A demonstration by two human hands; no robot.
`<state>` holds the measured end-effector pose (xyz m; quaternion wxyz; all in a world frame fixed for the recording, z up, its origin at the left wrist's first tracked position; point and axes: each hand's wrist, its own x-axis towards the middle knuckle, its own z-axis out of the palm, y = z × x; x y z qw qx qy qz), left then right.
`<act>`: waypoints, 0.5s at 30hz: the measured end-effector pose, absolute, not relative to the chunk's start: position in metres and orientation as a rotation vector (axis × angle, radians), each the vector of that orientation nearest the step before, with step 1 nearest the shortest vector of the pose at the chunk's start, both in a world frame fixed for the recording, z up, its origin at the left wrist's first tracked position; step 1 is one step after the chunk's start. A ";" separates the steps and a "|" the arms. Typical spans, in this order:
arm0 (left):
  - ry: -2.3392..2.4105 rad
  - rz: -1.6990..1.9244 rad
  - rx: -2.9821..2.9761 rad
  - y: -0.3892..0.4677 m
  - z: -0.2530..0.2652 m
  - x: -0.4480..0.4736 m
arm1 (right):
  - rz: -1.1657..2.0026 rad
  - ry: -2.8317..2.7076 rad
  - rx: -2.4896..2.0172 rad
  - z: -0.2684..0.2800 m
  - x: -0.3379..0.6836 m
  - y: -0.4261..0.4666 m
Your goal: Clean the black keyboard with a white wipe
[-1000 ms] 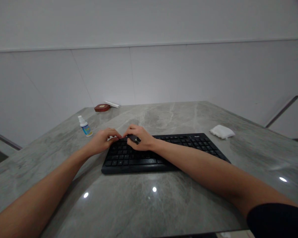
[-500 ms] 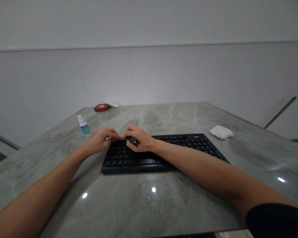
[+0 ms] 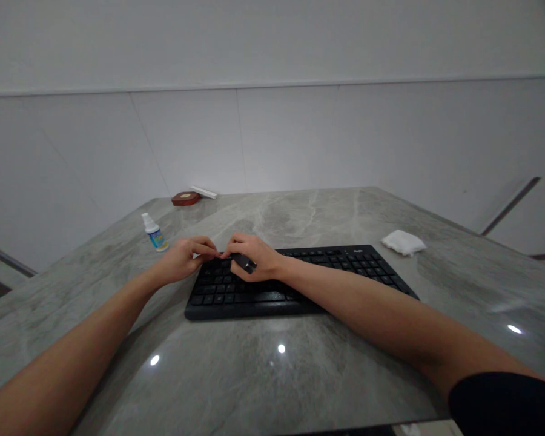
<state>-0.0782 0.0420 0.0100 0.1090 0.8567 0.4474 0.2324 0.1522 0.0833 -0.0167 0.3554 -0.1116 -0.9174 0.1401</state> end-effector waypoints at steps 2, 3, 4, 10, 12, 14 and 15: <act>1.310 0.673 2.524 0.042 0.010 -0.078 | 0.354 -2.372 -0.274 -0.017 0.152 0.084; 1.307 0.668 2.527 0.042 0.010 -0.078 | 0.350 -2.372 -0.266 -0.017 0.152 0.084; 1.305 0.663 2.529 0.042 0.010 -0.079 | 0.346 -2.372 -0.260 -0.018 0.152 0.084; 1.282 0.637 2.548 0.043 0.008 -0.081 | 0.348 -2.402 -0.279 -0.016 0.152 0.082; 1.285 0.633 2.550 0.043 0.008 -0.081 | 0.344 -2.401 -0.278 -0.016 0.152 0.082; 1.300 0.638 2.550 0.044 0.007 -0.080 | 0.331 -2.389 -0.274 -0.017 0.152 0.083; 1.313 0.645 2.548 0.044 0.007 -0.079 | 0.321 -2.379 -0.271 -0.018 0.151 0.083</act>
